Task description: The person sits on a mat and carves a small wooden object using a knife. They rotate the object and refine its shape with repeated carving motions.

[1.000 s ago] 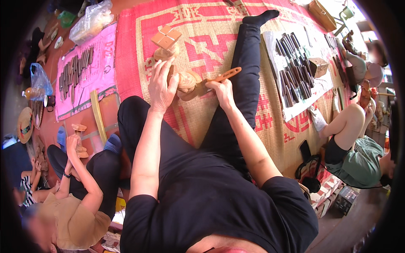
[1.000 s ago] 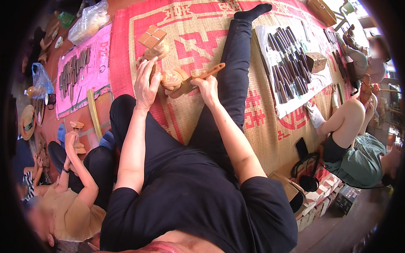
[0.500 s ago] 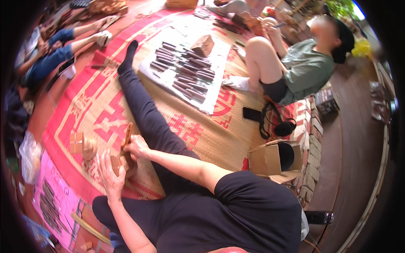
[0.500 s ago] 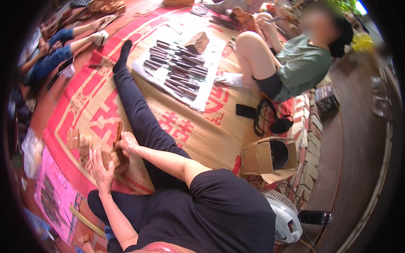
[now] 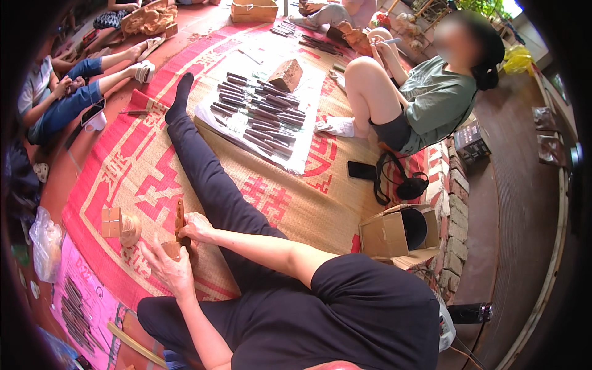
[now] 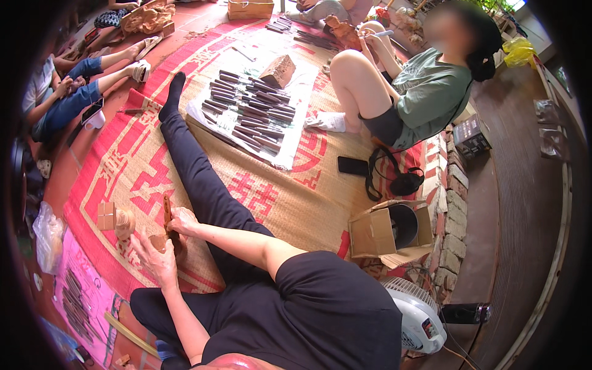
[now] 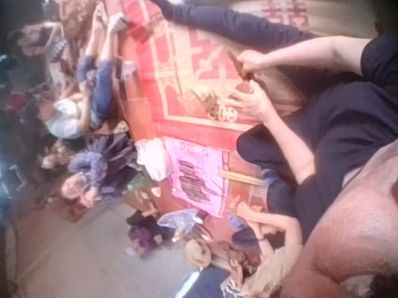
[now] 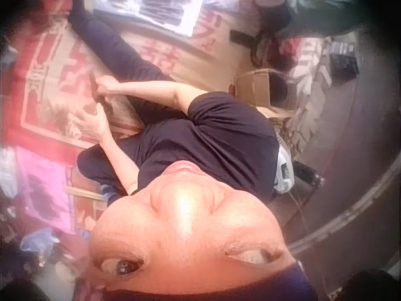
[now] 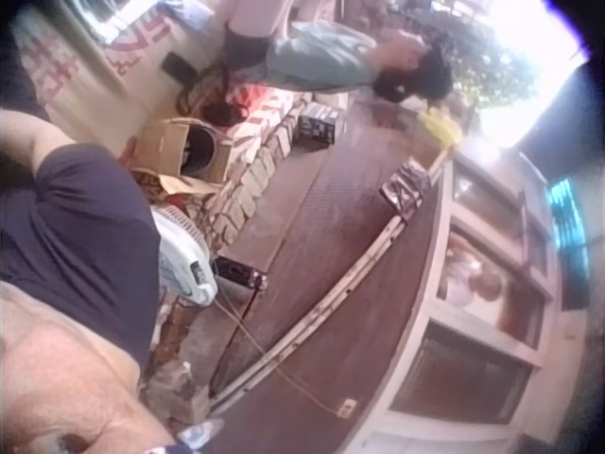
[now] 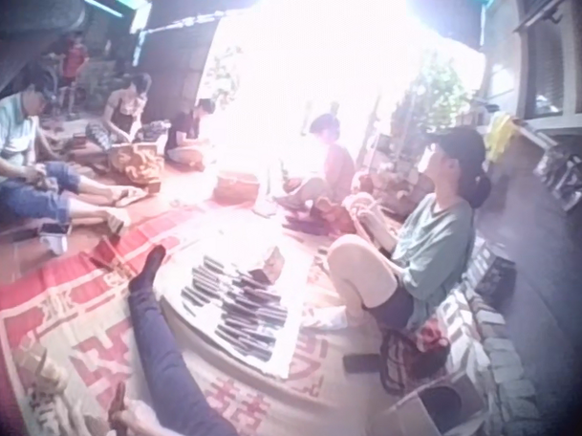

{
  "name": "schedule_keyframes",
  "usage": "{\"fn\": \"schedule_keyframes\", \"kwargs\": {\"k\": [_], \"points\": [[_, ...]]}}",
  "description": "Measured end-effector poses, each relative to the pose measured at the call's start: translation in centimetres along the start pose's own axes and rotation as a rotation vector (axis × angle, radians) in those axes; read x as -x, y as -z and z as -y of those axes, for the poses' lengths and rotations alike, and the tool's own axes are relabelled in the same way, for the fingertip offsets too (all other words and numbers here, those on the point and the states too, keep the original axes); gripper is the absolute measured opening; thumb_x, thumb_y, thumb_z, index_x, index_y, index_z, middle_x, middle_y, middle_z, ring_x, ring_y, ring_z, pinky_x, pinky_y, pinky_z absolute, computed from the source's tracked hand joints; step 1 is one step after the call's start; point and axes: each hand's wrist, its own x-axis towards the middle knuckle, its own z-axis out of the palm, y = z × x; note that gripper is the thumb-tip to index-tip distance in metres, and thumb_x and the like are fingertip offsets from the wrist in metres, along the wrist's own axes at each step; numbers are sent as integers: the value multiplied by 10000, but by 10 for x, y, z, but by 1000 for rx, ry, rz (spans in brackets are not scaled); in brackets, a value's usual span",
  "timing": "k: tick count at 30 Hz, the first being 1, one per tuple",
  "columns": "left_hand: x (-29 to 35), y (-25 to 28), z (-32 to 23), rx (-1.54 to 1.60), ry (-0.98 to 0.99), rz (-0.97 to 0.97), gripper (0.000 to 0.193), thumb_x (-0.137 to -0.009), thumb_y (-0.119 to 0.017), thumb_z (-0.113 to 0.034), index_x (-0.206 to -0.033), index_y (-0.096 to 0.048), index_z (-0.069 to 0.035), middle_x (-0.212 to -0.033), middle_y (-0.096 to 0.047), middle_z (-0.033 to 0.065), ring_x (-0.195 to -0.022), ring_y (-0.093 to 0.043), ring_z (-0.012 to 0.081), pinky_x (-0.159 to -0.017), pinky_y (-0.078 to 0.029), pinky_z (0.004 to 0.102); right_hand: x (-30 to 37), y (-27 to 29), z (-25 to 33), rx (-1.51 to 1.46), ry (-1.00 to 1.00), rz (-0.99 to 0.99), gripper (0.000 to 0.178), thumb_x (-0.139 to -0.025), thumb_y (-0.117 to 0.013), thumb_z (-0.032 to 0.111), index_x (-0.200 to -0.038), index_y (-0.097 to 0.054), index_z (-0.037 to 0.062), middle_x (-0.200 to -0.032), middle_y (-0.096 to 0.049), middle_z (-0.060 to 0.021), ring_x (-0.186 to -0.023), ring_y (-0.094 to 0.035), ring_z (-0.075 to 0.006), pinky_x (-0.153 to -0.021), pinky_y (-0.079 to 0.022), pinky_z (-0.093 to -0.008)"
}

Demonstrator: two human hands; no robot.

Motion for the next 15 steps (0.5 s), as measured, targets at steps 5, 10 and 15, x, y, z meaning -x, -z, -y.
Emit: {"fn": "schedule_keyframes", "kwargs": {"k": [5,10,15], "points": [[-9,21,15,170,74,73,770,-742,-792,-170,-1424,-442,-102,-1312,-502,215,-1205,-507,412,-1006,-413,517,-1,0,6,-27,11,7,296,-705,-725,238,-935,-712,52,-823,-714,-137,-791,-698,-253,-727,-522,-363],[-18,37,29,285,-1,64,778,-700,-735,-61,-1421,-447,-114,-1272,-504,166,-1198,-514,360,-1018,-433,474,7,3,25,-180,92,32,268,-747,-718,196,-963,-716,37,-820,-714,-113,-777,-684,-217,-725,-519,-345],[-23,41,40,260,-135,145,870,-625,-776,-46,-1422,-438,-125,-1262,-482,166,-1230,-472,376,-1033,-393,505,2,-5,3,-228,7,49,244,-770,-729,160,-972,-719,23,-768,-699,-90,-688,-657,-163,-649,-519,-318]]}}
